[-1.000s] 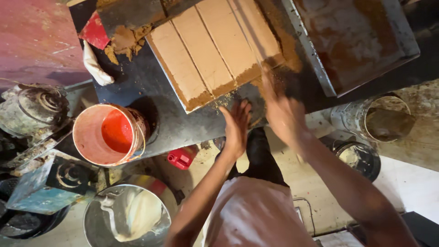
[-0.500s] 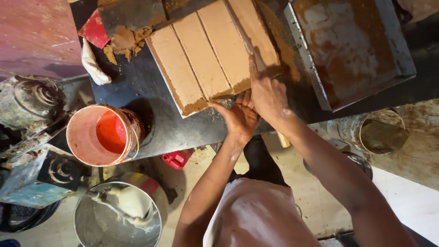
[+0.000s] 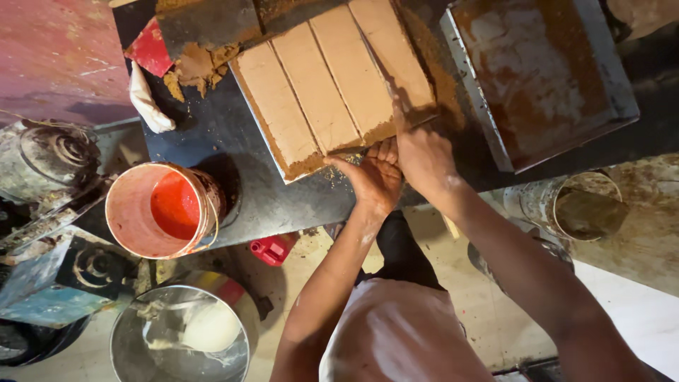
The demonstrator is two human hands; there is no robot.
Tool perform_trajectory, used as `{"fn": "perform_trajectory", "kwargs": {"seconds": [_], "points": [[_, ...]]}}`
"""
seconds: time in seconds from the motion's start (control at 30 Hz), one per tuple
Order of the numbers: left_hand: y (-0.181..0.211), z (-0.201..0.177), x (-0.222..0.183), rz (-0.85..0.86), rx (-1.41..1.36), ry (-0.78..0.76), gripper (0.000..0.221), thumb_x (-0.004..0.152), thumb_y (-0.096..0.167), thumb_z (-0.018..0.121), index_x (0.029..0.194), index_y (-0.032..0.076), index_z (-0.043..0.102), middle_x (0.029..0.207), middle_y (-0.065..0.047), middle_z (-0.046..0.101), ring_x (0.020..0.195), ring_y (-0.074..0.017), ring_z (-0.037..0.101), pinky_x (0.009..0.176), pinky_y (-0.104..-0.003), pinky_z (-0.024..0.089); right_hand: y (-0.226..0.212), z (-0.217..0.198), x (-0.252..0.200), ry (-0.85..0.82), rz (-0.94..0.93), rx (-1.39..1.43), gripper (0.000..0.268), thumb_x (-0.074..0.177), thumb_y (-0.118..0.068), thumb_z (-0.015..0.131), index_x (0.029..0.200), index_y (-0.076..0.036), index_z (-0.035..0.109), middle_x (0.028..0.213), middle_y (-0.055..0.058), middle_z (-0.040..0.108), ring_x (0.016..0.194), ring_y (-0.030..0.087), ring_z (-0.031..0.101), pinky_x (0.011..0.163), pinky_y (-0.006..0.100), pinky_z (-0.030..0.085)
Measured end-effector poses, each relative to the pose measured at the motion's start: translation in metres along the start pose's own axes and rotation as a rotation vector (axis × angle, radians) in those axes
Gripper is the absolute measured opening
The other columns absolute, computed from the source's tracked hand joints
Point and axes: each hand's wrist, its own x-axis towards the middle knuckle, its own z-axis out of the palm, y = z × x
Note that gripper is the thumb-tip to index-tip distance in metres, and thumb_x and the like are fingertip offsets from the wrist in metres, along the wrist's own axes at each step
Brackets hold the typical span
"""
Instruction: The person scrapes powder into a metal tray, rubs the powder onto the edges of a confectionery block by hand, and cuts the block into a grid of pieces using a metal blade.
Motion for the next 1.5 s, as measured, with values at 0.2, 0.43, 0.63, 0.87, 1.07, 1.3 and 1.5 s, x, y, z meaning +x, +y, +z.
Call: {"fn": "perform_trajectory", "kwargs": {"seconds": [0.2, 0.43, 0.63, 0.87, 1.07, 1.3, 1.5], "points": [[0.002, 0.010, -0.002, 0.006, -0.005, 0.025, 0.122, 0.072, 0.104, 0.031, 0.111, -0.010, 0.046, 0.090, -0.011, 0.051, 0.074, -0.0205, 0.043, 0.070, -0.030, 0.045, 0.001, -0.005, -0.007, -0.080, 0.020, 0.058, 0.086, 0.088, -0.004, 0.054, 0.163, 0.000, 0.013, 0.090, 0.030, 0.072, 0.078, 0.046, 0.073, 0.071, 0.058, 0.058], [0.002, 0.013, -0.004, 0.002, -0.020, 0.033, 0.118, 0.069, 0.107, 0.033, 0.106, -0.004, 0.047, 0.087, -0.010, 0.048, 0.074, -0.0218, 0.044, 0.066, -0.030, 0.043, 0.005, 0.004, -0.038, -0.101, 0.035, -0.030, 0.090, 0.088, -0.003, 0.057, 0.165, -0.002, 0.012, 0.079, 0.027, 0.072, 0.073, 0.044, 0.073, 0.068, 0.055, 0.060], [0.003, 0.006, 0.002, 0.038, 0.048, 0.059, 0.119, 0.071, 0.103, 0.031, 0.111, -0.009, 0.045, 0.093, -0.013, 0.050, 0.078, -0.0219, 0.043, 0.071, -0.031, 0.044, 0.024, 0.053, -0.090, -0.063, 0.045, -0.097, 0.097, 0.084, -0.003, 0.061, 0.167, -0.012, 0.012, 0.073, 0.021, 0.071, 0.062, 0.039, 0.072, 0.057, 0.053, 0.060], [0.002, -0.007, 0.009, 0.045, 0.054, -0.001, 0.128, 0.072, 0.102, 0.032, 0.127, -0.013, 0.045, 0.094, -0.012, 0.052, 0.078, -0.0205, 0.046, 0.073, -0.029, 0.046, 0.032, 0.111, -0.077, 0.248, 0.005, -0.054, 0.101, 0.078, -0.002, 0.061, 0.165, -0.014, 0.010, 0.091, 0.024, 0.074, 0.054, 0.039, 0.069, 0.049, 0.051, 0.057], [0.004, -0.016, 0.021, 0.071, 0.052, -0.153, 0.133, 0.078, 0.105, 0.037, 0.136, -0.015, 0.037, 0.097, -0.013, 0.050, 0.079, -0.0232, 0.047, 0.079, -0.032, 0.048, 0.060, 0.127, -0.172, 0.033, 0.032, -0.016, 0.089, 0.093, 0.002, 0.054, 0.169, -0.015, 0.012, 0.075, 0.016, 0.069, 0.048, 0.029, 0.062, 0.045, 0.043, 0.052], [0.022, -0.036, 0.000, -0.038, 0.290, -0.094, 0.140, 0.075, 0.101, 0.033, 0.162, -0.007, 0.015, 0.159, -0.026, 0.040, 0.115, -0.0271, 0.055, 0.108, -0.037, 0.041, 0.091, 0.092, -0.302, -0.071, 0.340, -0.005, 0.070, 0.096, -0.015, 0.055, 0.162, -0.020, 0.032, 0.075, 0.012, 0.070, 0.045, 0.030, 0.060, 0.048, 0.046, 0.051], [0.018, -0.028, -0.041, -0.021, 0.585, -0.013, 0.124, 0.079, 0.091, 0.030, 0.158, -0.005, 0.026, 0.158, -0.023, 0.044, 0.141, -0.0306, 0.049, 0.122, -0.042, 0.030, 0.189, -0.002, -0.196, 0.200, 0.363, 0.047, 0.071, 0.102, -0.014, 0.058, 0.170, -0.011, 0.038, 0.109, 0.024, 0.064, 0.092, 0.044, 0.063, 0.074, 0.059, 0.051]]}}
